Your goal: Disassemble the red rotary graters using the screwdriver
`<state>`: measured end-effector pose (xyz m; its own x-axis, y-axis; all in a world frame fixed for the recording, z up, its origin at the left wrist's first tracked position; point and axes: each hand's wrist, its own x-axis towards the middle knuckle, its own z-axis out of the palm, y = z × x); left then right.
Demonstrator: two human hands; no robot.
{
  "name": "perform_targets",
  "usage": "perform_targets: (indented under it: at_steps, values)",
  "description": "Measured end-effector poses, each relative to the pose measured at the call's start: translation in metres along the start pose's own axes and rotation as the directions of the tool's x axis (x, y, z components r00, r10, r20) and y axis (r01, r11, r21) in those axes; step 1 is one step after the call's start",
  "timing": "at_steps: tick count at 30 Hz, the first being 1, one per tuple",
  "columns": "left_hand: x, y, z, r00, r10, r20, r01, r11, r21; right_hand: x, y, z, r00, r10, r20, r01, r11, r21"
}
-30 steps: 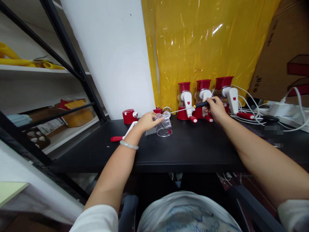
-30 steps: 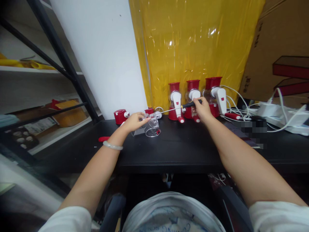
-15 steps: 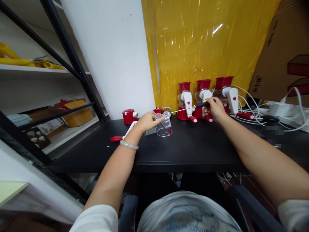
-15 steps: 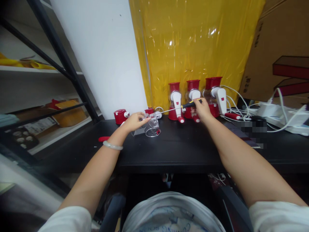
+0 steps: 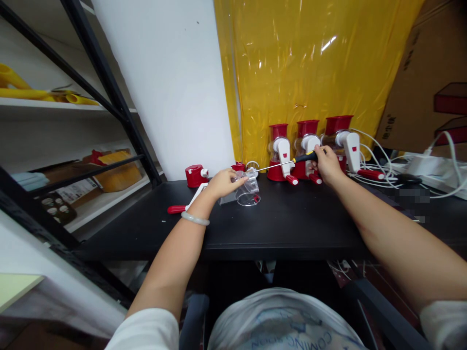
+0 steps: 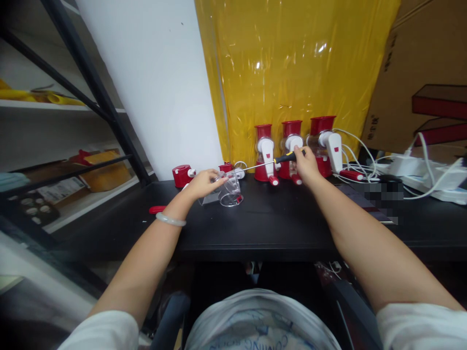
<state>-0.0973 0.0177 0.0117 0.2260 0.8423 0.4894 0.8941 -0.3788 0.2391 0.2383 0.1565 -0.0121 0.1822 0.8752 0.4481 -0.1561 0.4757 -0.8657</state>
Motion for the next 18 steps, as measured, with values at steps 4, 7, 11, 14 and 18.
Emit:
perform_targets:
  at_steps: [4,7,11,14,18]
  values:
    - [0.0001,0.0011,-0.0004,1.0,0.007,-0.003,-0.007,1.0,0.002,-0.0006,-0.0014,0.0002,0.999,0.035,-0.005,-0.034,0.999,0.017]
    - [0.0002,0.0019,-0.0007,1.0,0.004,0.001,-0.004,1.0,-0.008,-0.0005,-0.0022,0.0008,0.999,0.045,-0.011,-0.045,0.999,0.022]
    - [0.0001,0.0024,-0.0008,1.0,-0.003,0.001,0.003,1.0,-0.016,-0.001,-0.0039,0.002,0.996,0.083,-0.032,-0.082,0.996,0.037]
    - [0.0,0.0025,-0.0007,1.0,-0.006,0.0,0.006,1.0,-0.011,-0.0016,-0.0053,0.0027,0.994,0.097,-0.039,-0.094,0.993,0.065]
    - [-0.0001,0.0019,-0.0004,1.0,-0.004,0.0,0.004,1.0,-0.013,-0.0001,-0.0041,0.0014,0.994,0.106,-0.015,-0.105,0.992,0.072]
